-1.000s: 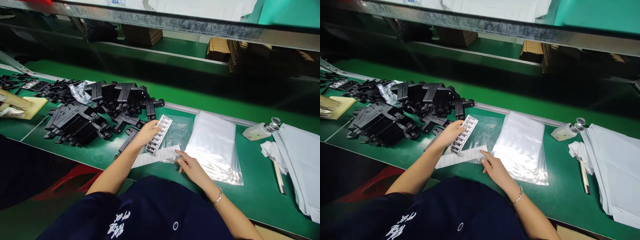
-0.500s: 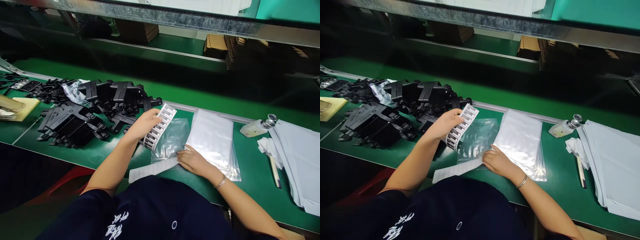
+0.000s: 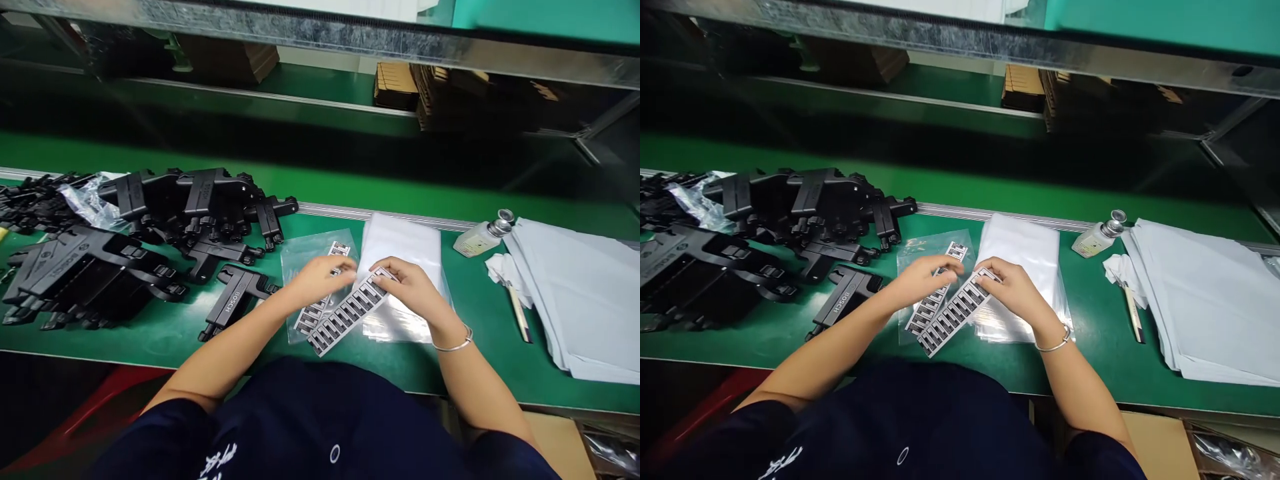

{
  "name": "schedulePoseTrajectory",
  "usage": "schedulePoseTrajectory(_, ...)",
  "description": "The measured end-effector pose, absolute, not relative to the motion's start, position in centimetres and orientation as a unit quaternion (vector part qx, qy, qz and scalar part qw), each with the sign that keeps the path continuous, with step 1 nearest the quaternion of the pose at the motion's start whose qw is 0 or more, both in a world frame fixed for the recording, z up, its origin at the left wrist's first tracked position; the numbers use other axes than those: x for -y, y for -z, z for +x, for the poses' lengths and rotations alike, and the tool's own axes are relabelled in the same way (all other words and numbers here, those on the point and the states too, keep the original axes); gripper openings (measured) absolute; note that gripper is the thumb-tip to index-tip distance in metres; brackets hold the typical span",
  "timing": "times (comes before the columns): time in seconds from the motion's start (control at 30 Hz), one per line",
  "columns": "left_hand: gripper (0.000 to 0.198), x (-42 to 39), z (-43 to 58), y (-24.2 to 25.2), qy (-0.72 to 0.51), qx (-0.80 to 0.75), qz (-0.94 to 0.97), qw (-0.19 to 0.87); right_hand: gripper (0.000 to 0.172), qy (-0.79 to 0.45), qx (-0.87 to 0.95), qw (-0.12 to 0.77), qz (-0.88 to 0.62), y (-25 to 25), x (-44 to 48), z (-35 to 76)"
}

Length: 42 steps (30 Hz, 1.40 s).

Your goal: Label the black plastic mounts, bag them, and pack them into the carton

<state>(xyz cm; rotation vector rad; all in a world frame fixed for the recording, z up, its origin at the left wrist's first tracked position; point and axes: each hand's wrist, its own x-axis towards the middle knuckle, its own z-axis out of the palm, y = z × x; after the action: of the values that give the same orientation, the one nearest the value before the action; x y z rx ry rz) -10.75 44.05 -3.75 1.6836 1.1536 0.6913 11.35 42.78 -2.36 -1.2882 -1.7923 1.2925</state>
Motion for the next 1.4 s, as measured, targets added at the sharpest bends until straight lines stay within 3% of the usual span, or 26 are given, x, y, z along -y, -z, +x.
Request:
schedulePoseTrajectory(0.17, 0.026, -41.6, -10.0, 3.1, -0.303, -0.49, 0.623, 0.529, 0.036, -0.563, 0.549, 0.386, -0.482, 3.2, -42.4, 9.9)
schedulePoseTrajectory(0.3, 0.027, -41.5, -10.5, 3.6, -0.299, -0.498, 0.628, 0.518, 0.034, -0.594, 0.511, 0.393, -0.481, 3.8, -41.8, 9.6)
schedulePoseTrajectory(0.4, 0.025, -41.3, -10.7, 3.1, -0.216, -0.465, 0.713, 0.478, 0.027, -0.599, 0.536, 0.362, -0.473, 3.9, -41.6, 9.9)
schedulePoseTrajectory(0.47, 0.019, -40.8, -10.7, 2.9, -0.263, -0.461, 0.741, 0.411, 0.024, -0.599, 0.53, 0.363, -0.479, 4.0, -41.7, 10.5)
schedulePoseTrajectory(0.53, 0.02, -40.0, -10.4, 3.0, -0.353, -0.452, 0.735, 0.362, 0.023, -0.571, 0.484, 0.432, -0.503, 4.2, -41.9, 11.2)
schedulePoseTrajectory(0.6, 0.023, -39.5, -10.0, 3.8, -0.36, -0.417, 0.72, 0.422, 0.024, -0.541, 0.416, 0.513, -0.521, 4.5, -41.8, 11.4)
schedulePoseTrajectory(0.67, 0.03, -39.7, -9.3, 4.9, -0.322, -0.384, 0.658, 0.562, 0.032, -0.555, 0.367, 0.533, -0.523, 5.1, -41.1, 11.1)
schedulePoseTrajectory(0.8, 0.056, -42.2, -8.5, 7.1, -0.397, -0.391, 0.393, 0.731, 0.042, -0.664, 0.373, 0.392, -0.516, 7.4, -37.5, 9.2)
schedulePoseTrajectory(0.9, 0.052, -43.8, -8.9, 7.3, -0.481, -0.422, 0.263, 0.722, 0.038, -0.698, 0.449, 0.27, -0.489, 8.9, -35.0, 8.7)
schedulePoseTrajectory(1.0, 0.045, -43.5, -9.1, 6.5, -0.489, -0.435, 0.266, 0.708, 0.03, -0.625, 0.561, 0.218, -0.498, 8.8, -34.9, 9.5)
schedulePoseTrajectory(1.1, 0.044, -41.8, -8.4, 5.9, -0.426, -0.417, 0.337, 0.728, 0.028, -0.516, 0.576, 0.298, -0.559, 7.1, -36.8, 10.7)
schedulePoseTrajectory(1.2, 0.045, -40.1, -7.7, 5.6, -0.383, -0.397, 0.399, 0.732, 0.03, -0.495, 0.53, 0.4, -0.561, 5.0, -38.8, 11.4)
schedulePoseTrajectory(1.4, 0.046, -39.2, -7.5, 5.3, -0.333, -0.399, 0.466, 0.716, 0.019, -0.5, 0.517, 0.453, -0.527, 3.0, -40.3, 10.6)
